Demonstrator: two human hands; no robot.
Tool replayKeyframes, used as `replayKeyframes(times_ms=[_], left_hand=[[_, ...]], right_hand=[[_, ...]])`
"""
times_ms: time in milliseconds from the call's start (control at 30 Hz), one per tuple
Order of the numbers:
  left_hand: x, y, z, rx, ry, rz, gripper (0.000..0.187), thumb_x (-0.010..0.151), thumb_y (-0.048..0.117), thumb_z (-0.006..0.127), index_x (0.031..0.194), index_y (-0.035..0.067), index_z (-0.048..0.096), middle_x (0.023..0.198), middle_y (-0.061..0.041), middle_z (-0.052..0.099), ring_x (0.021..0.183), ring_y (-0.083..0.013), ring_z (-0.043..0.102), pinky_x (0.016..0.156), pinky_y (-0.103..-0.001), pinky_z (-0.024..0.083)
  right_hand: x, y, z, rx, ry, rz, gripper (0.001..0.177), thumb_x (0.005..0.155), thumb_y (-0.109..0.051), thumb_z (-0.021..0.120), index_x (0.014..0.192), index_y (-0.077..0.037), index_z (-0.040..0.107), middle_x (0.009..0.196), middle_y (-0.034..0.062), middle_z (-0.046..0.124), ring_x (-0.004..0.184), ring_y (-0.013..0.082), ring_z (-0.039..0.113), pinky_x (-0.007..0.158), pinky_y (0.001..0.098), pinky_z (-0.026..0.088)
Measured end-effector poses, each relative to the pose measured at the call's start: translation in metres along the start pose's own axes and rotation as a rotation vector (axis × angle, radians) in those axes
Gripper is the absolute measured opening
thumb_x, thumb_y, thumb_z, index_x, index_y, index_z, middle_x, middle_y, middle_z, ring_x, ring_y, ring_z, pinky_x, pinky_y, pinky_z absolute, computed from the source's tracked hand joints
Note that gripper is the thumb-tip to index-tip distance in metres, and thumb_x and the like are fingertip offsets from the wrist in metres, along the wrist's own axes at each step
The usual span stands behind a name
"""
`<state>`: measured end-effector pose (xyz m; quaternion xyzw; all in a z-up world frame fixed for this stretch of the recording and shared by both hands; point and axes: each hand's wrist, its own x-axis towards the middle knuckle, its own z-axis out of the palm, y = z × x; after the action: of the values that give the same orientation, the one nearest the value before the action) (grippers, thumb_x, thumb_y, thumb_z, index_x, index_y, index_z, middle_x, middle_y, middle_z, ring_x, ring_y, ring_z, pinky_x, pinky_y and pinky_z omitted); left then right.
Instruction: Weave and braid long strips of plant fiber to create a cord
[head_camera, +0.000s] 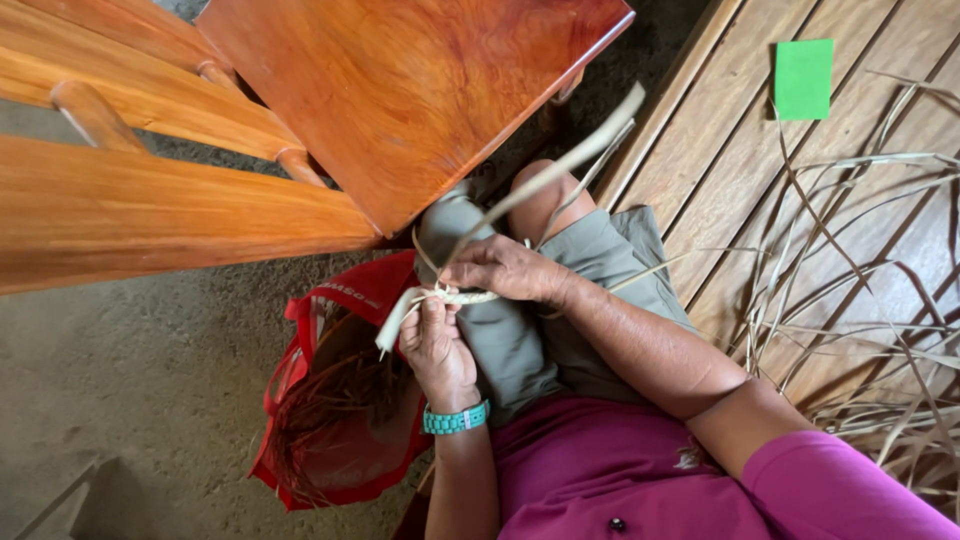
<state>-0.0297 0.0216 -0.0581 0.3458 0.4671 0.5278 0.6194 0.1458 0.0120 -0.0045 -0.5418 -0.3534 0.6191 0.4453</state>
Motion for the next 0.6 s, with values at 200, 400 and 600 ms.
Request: replayKeyframes(times_ms=[200, 400, 600], left_hand=[[-0.003, 0.006, 0.002, -0.012, -0.032, -0.056, 0.018, 0.098, 0.011, 0.067, 0.114, 0.003, 0.068, 0.108, -0.010, 0.070, 0.099, -0.0209, 0.069, 0.082, -0.026, 0.060], [0.003, -0.002, -0.006, 0.003, -0.037, -0.097, 0.021, 0.098, 0.015, 0.067, 0.117, 0.005, 0.068, 0.103, -0.014, 0.075, 0.092, -0.0246, 0.076, 0.079, -0.029, 0.062], [0.004, 0.005, 0.001, 0.020, -0.039, -0.105, 0.022, 0.100, 0.017, 0.066, 0.118, 0.005, 0.066, 0.100, -0.018, 0.077, 0.090, -0.0263, 0.078, 0.076, -0.030, 0.064]], right_hand=[[0.007, 0.010, 0.006, 0.355, 0.033, -0.017, 0.017, 0.083, -0.016, 0.082, 0.098, -0.009, 0.081, 0.074, 0.0039, 0.075, 0.071, 0.0118, 0.071, 0.071, 0.0251, 0.058], [-0.005, -0.023, 0.005, 0.366, -0.036, -0.042, 0.011, 0.086, -0.013, 0.077, 0.093, -0.004, 0.078, 0.068, 0.0085, 0.074, 0.066, 0.0107, 0.071, 0.063, 0.0211, 0.055], [0.007, 0.003, 0.005, 0.377, 0.001, -0.070, 0.008, 0.089, -0.013, 0.076, 0.088, -0.005, 0.075, 0.066, 0.0006, 0.069, 0.060, 0.0036, 0.064, 0.055, 0.0137, 0.050]])
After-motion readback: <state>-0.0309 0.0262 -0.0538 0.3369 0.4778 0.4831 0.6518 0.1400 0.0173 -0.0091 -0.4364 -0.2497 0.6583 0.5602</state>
